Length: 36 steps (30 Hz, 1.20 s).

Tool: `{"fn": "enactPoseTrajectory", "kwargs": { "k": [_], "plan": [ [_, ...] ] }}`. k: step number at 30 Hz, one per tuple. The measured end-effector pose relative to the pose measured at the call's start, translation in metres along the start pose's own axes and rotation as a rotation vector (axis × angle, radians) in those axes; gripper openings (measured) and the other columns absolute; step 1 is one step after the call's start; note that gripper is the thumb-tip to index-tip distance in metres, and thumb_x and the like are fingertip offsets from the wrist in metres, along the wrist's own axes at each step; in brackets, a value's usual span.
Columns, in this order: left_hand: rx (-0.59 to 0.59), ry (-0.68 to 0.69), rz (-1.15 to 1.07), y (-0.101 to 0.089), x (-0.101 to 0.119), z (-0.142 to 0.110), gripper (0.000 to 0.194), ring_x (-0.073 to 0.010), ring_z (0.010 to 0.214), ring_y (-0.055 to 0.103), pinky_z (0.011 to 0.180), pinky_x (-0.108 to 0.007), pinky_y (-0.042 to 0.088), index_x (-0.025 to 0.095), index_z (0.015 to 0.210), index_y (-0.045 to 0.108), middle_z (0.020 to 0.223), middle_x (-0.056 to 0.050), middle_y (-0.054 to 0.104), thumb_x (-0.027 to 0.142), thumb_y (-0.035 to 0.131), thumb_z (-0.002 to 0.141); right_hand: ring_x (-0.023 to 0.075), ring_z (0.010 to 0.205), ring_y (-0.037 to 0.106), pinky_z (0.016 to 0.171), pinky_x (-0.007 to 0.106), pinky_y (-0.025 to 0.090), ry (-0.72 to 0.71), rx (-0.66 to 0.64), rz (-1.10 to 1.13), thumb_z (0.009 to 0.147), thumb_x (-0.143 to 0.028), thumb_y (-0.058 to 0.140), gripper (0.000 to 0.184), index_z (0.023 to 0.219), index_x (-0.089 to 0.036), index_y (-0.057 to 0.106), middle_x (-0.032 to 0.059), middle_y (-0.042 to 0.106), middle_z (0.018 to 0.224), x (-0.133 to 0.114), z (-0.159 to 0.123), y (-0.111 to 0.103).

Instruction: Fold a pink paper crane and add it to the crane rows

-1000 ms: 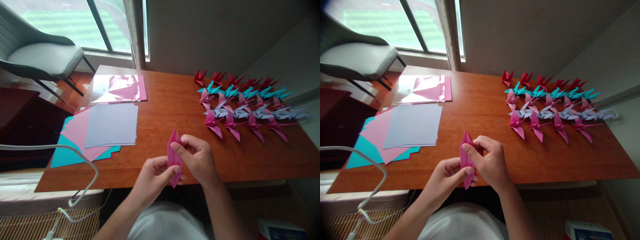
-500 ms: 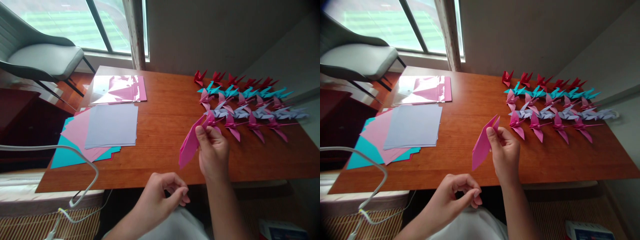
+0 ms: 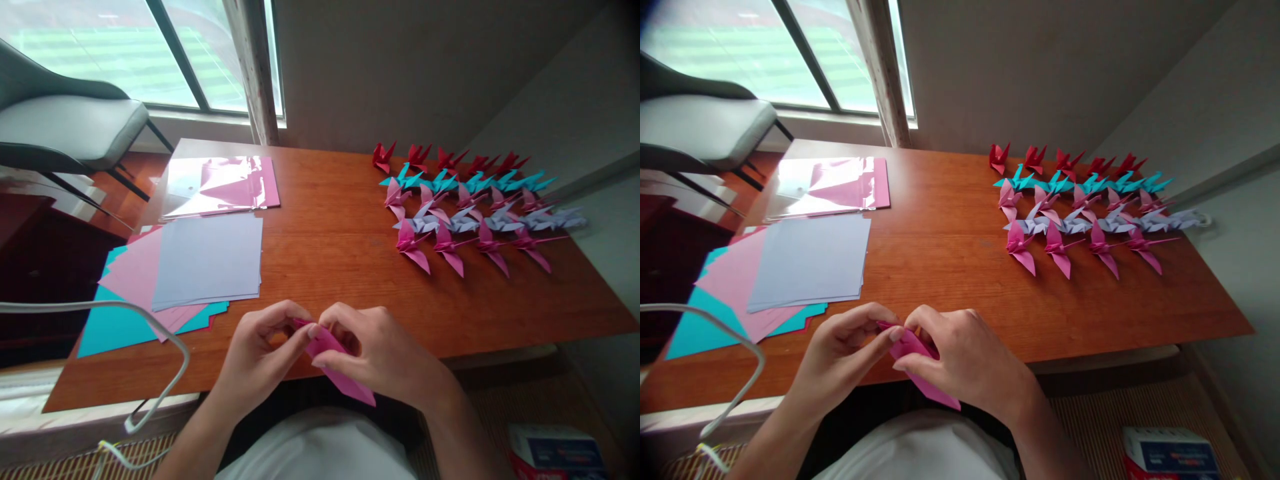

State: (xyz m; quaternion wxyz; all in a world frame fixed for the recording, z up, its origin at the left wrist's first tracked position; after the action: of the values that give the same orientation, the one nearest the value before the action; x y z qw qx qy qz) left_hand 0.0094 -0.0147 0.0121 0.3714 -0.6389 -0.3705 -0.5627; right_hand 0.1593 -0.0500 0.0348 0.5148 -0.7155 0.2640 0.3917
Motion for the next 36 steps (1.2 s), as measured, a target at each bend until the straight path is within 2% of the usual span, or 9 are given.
{"fn": "enactPoseTrajectory", "kwargs": {
  "k": [5,8,12,17,22,25,29,32,36],
  "plan": [
    [0.371,0.028,-0.127,-0.021,-0.009,-0.006,0.007,-0.0081,0.060,0.058,0.054,-0.014,0.046,0.020,0.084,0.072,0.071,0.002,0.069,0.024,0.078,0.083,0.0106,0.062,0.061,0.059,0.022,0.043,0.021,0.169,0.248,0.094,-0.032,0.066,0.020,0.079,-0.019,0.070,-0.0026,0.068,0.069,0.017,-0.005,-0.014],
    [0.372,-0.027,-0.173,-0.016,-0.015,-0.009,0.012,-0.0078,0.058,0.057,0.053,-0.014,0.046,0.018,0.081,0.070,0.068,0.003,0.066,0.025,0.081,0.080,0.0121,0.060,0.064,0.056,0.021,0.049,0.097,0.315,0.466,0.090,-0.037,0.070,0.019,0.084,-0.019,0.075,-0.0004,0.071,0.070,0.035,-0.009,-0.023],
    [0.057,-0.186,-0.255,0.004,-0.020,-0.011,0.016,-0.0092,0.059,0.059,0.054,-0.015,0.046,0.017,0.086,0.066,0.068,0.001,0.066,0.026,0.079,0.082,0.0099,0.052,0.059,0.048,0.019,0.046,0.133,0.425,0.602,0.085,-0.035,0.075,0.018,0.078,-0.019,0.072,-0.0023,0.065,0.063,0.047,-0.013,-0.032],
    [-0.418,-0.299,-0.201,0.026,-0.012,-0.019,0.037,-0.0175,0.079,0.068,0.072,-0.026,0.054,0.018,0.126,0.062,0.090,-0.007,0.074,0.032,0.067,0.092,0.0085,0.052,0.052,0.048,0.019,0.041,0.100,0.238,0.569,0.082,-0.029,0.077,0.017,0.077,-0.018,0.065,-0.0041,0.060,0.063,0.040,-0.007,-0.033],
    [-0.531,-0.387,-0.180,0.038,-0.014,-0.018,0.026,-0.0130,0.067,0.059,0.061,-0.021,0.044,0.015,0.094,0.073,0.079,-0.004,0.069,0.039,0.064,0.093,0.0114,0.061,0.054,0.054,0.023,0.043,0.030,0.146,0.376,0.083,-0.029,0.076,0.014,0.078,-0.019,0.066,-0.0020,0.063,0.068,0.033,-0.002,-0.034],
    [-0.471,-0.382,-0.235,0.044,-0.019,-0.015,0.031,-0.0131,0.066,0.058,0.062,-0.021,0.043,0.013,0.085,0.072,0.077,-0.005,0.069,0.042,0.062,0.093,0.0126,0.063,0.056,0.056,0.023,0.045,0.031,0.348,0.426,0.085,-0.034,0.076,0.017,0.087,-0.020,0.067,-0.0013,0.063,0.072,0.038,-0.003,-0.039],
    [-0.229,-0.293,-0.238,0.042,-0.020,-0.010,0.028,-0.0112,0.063,0.052,0.058,-0.019,0.039,0.014,0.080,0.067,0.070,-0.001,0.062,0.039,0.063,0.093,0.0133,0.072,0.061,0.063,0.023,0.049,0.011,0.696,0.434,0.087,-0.032,0.074,0.012,0.090,-0.023,0.066,-0.0004,0.065,0.082,0.041,-0.012,-0.044],
    [-0.116,-0.242,-0.176,0.042,-0.018,-0.008,0.027,-0.0101,0.060,0.048,0.054,-0.019,0.036,0.014,0.078,0.065,0.066,0.001,0.057,0.036,0.063,0.093,0.0140,0.073,0.060,0.065,0.025,0.049,-0.030,0.691,0.393,0.087,-0.032,0.074,0.012,0.087,-0.023,0.066,-0.0003,0.064,0.082,0.036,-0.013,-0.039],
    [-0.116,-0.209,-0.239,0.047,-0.016,-0.006,0.024,-0.0123,0.065,0.053,0.059,-0.021,0.042,0.014,0.085,0.068,0.072,-0.001,0.062,0.035,0.062,0.094,0.0170,0.076,0.063,0.066,0.027,0.052,-0.010,0.626,0.352,0.086,-0.034,0.074,0.014,0.090,-0.023,0.067,0.0024,0.067,0.084,0.036,-0.009,-0.032]
  ]
}}
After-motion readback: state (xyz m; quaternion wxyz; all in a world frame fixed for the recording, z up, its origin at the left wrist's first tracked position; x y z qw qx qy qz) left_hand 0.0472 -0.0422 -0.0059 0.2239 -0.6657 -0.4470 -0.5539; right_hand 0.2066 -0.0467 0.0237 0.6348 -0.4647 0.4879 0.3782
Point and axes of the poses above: each hand's wrist, its own z-axis towards the middle knuckle, its own y-axis out of the palm, x = y × z, the point moved 6 cm from there along z, towards the middle knuckle
